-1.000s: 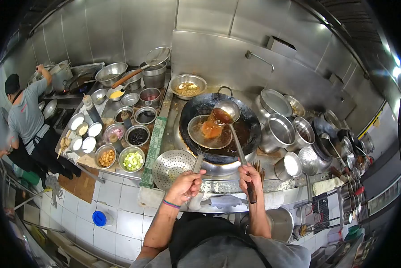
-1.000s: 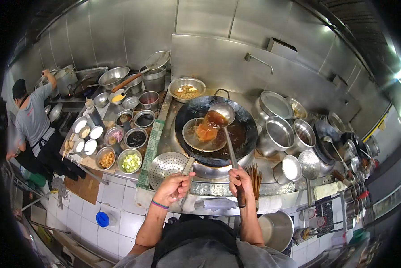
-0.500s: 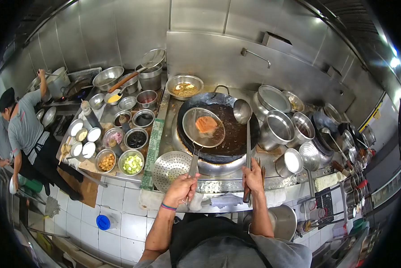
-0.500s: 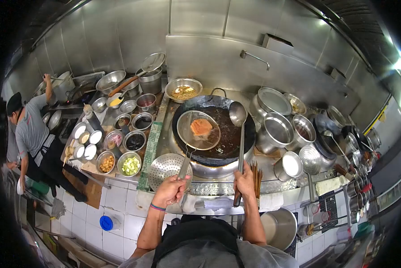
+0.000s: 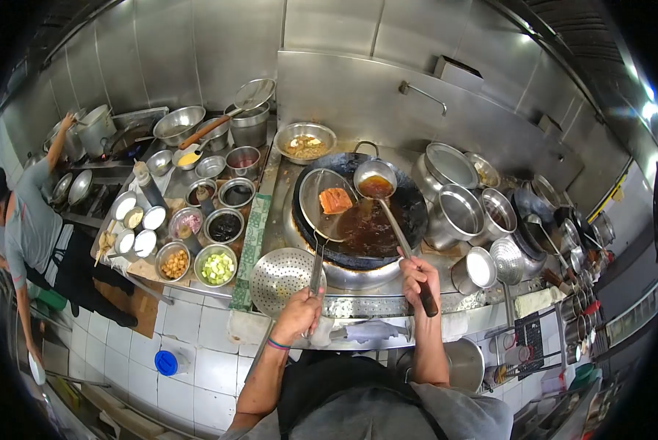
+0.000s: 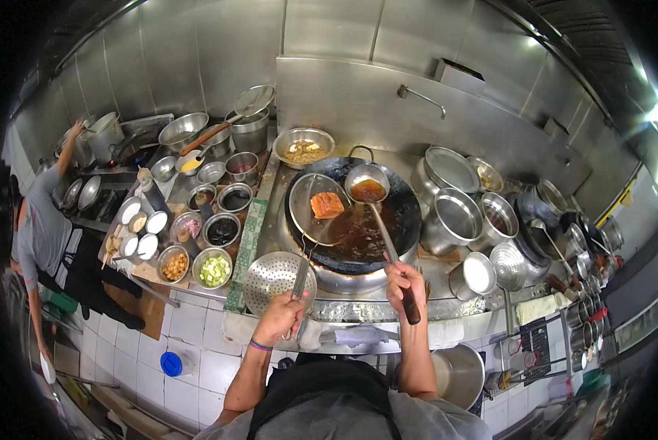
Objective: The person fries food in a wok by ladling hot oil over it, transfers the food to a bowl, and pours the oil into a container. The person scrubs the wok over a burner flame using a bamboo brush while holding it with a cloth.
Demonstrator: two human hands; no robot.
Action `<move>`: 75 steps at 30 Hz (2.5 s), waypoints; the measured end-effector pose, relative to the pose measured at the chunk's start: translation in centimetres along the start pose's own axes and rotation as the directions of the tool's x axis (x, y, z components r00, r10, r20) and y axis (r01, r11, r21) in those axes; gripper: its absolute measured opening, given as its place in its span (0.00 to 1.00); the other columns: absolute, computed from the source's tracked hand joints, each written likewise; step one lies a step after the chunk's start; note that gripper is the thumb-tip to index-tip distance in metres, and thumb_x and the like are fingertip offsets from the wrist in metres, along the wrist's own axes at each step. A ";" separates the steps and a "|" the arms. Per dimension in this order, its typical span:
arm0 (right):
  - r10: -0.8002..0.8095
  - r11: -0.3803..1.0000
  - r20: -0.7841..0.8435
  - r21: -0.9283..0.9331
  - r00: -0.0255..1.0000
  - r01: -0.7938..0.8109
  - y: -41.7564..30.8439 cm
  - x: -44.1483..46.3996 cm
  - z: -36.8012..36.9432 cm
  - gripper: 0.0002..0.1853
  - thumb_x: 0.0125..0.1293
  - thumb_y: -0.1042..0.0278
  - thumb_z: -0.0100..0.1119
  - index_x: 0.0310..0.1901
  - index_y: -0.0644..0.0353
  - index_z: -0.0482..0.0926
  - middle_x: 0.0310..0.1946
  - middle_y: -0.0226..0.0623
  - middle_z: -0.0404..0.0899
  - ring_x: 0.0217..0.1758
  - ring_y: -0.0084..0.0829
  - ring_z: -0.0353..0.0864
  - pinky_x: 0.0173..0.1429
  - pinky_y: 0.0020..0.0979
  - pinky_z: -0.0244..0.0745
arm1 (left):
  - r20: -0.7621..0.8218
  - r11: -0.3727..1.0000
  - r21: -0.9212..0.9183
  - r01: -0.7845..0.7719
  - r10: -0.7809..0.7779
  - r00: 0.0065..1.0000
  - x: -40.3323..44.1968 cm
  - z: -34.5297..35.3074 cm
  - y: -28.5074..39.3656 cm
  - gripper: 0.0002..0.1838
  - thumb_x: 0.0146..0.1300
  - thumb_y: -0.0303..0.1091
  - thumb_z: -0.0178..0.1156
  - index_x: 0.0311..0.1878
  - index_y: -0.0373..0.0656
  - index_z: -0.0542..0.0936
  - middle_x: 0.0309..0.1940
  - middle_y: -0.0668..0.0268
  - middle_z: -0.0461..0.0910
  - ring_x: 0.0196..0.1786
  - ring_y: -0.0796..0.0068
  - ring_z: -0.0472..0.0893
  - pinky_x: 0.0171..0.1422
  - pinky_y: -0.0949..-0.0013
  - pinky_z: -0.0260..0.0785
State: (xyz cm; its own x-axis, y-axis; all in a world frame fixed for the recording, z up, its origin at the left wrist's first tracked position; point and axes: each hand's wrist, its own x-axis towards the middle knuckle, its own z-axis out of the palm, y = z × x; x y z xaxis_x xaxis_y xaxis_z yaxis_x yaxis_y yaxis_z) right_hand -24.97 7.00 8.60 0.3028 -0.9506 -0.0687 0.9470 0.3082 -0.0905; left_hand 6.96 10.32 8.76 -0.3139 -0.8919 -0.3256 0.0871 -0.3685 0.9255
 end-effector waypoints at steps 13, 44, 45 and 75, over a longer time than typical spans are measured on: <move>-0.015 0.843 -0.097 -0.536 0.995 -0.040 2.9 3.1 3.2 0.18 0.71 0.75 0.51 0.61 0.62 0.70 0.26 0.28 0.66 0.16 0.14 0.64 0.11 0.23 0.66 | -0.008 1.000 -0.001 0.016 -0.016 1.000 -0.1 -0.1 -0.1 0.13 0.76 0.41 0.52 0.38 0.43 0.72 0.16 0.71 0.68 0.14 0.80 0.67 0.15 0.70 0.60; -0.109 0.943 -0.156 -0.329 0.982 0.053 2.5 -4.1 0.4 0.14 0.73 0.75 0.46 0.57 0.68 0.69 0.26 0.26 0.64 0.16 0.12 0.62 0.12 0.22 0.62 | 0.043 0.973 -0.225 0.057 -0.049 0.998 0.6 0.7 -0.6 0.16 0.71 0.30 0.48 0.60 0.37 0.69 0.19 0.70 0.69 0.13 0.80 0.66 0.13 0.72 0.60; -0.080 0.959 -0.134 -0.279 0.988 0.039 2.5 -4.0 0.4 0.16 0.73 0.75 0.46 0.60 0.67 0.68 0.26 0.26 0.64 0.16 0.12 0.62 0.12 0.22 0.62 | 0.039 0.969 -0.242 0.056 -0.048 0.998 0.6 0.8 -0.5 0.17 0.71 0.30 0.48 0.60 0.36 0.69 0.19 0.70 0.69 0.13 0.81 0.66 0.13 0.72 0.60; -0.404 0.557 -0.255 -0.830 0.879 0.015 4.8 -3.0 0.2 0.10 0.64 0.76 0.51 0.47 0.62 0.70 0.18 0.29 0.65 0.13 0.19 0.63 0.13 0.26 0.65 | 0.067 0.969 -0.234 0.074 -0.060 0.996 0.8 0.9 -1.0 0.18 0.72 0.31 0.49 0.62 0.39 0.69 0.19 0.70 0.69 0.14 0.80 0.68 0.13 0.73 0.60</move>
State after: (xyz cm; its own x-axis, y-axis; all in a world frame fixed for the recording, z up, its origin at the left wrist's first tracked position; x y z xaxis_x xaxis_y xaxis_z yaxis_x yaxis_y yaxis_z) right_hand -21.37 11.36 8.56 -0.1438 -0.9501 -0.2768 0.4432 0.1882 -0.8764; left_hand 5.73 10.20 7.75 -0.3808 -0.8486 -0.3672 0.2820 -0.4848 0.8279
